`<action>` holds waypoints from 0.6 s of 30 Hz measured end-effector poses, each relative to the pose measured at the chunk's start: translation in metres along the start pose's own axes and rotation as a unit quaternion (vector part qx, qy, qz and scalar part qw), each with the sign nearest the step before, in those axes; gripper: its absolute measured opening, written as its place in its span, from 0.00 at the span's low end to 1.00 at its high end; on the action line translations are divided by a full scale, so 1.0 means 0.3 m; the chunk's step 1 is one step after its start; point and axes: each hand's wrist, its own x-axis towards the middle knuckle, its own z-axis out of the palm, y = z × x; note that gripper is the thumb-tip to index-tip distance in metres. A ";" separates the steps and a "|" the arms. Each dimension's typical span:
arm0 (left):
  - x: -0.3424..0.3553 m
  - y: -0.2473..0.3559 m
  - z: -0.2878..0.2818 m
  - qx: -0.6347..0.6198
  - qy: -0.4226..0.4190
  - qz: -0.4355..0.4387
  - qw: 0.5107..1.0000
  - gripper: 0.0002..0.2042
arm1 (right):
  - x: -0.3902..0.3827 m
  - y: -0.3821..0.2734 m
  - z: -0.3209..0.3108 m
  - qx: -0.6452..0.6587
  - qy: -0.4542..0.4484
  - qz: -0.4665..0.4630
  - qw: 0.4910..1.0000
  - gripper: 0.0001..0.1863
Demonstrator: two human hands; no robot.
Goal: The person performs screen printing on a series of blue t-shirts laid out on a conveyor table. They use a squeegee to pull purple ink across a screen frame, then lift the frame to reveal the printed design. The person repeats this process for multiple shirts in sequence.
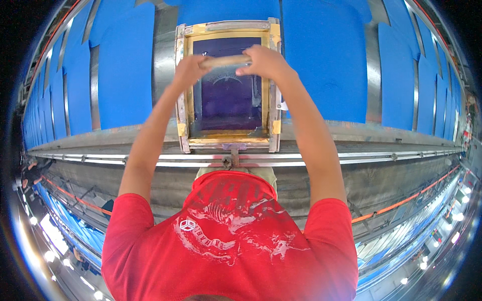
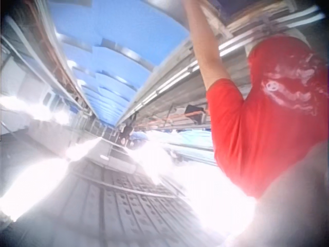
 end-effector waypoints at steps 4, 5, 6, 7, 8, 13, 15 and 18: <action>0.100 -0.055 0.041 0.023 0.071 0.086 0.993 0.14 | 0.073 0.059 0.149 -0.011 0.122 0.001 0.993 0.20; 0.057 -0.042 0.088 0.044 0.109 0.103 0.988 0.13 | 0.041 0.090 0.229 -0.004 0.188 -0.010 0.982 0.20; -0.026 -0.028 0.133 0.066 0.146 0.113 0.981 0.13 | -0.023 0.094 0.311 0.000 0.223 -0.026 0.974 0.20; -0.126 -0.031 0.185 0.066 0.171 0.121 0.976 0.14 | -0.105 0.068 0.371 0.005 0.257 -0.047 0.965 0.21; -0.224 -0.034 0.228 0.068 0.197 0.130 0.969 0.16 | -0.196 0.024 0.397 0.007 0.250 -0.047 0.967 0.20; -0.373 -0.003 0.219 0.046 0.134 0.112 0.984 0.19 | -0.338 -0.018 0.406 -0.047 0.212 -0.065 0.974 0.20; -0.243 -0.019 0.146 0.048 0.103 0.120 0.986 0.16 | -0.216 0.003 0.288 -0.107 0.160 -0.049 0.980 0.24; -0.011 -0.066 0.088 0.027 0.116 0.151 0.981 0.11 | 0.003 0.043 0.159 -0.106 0.169 -0.023 0.980 0.20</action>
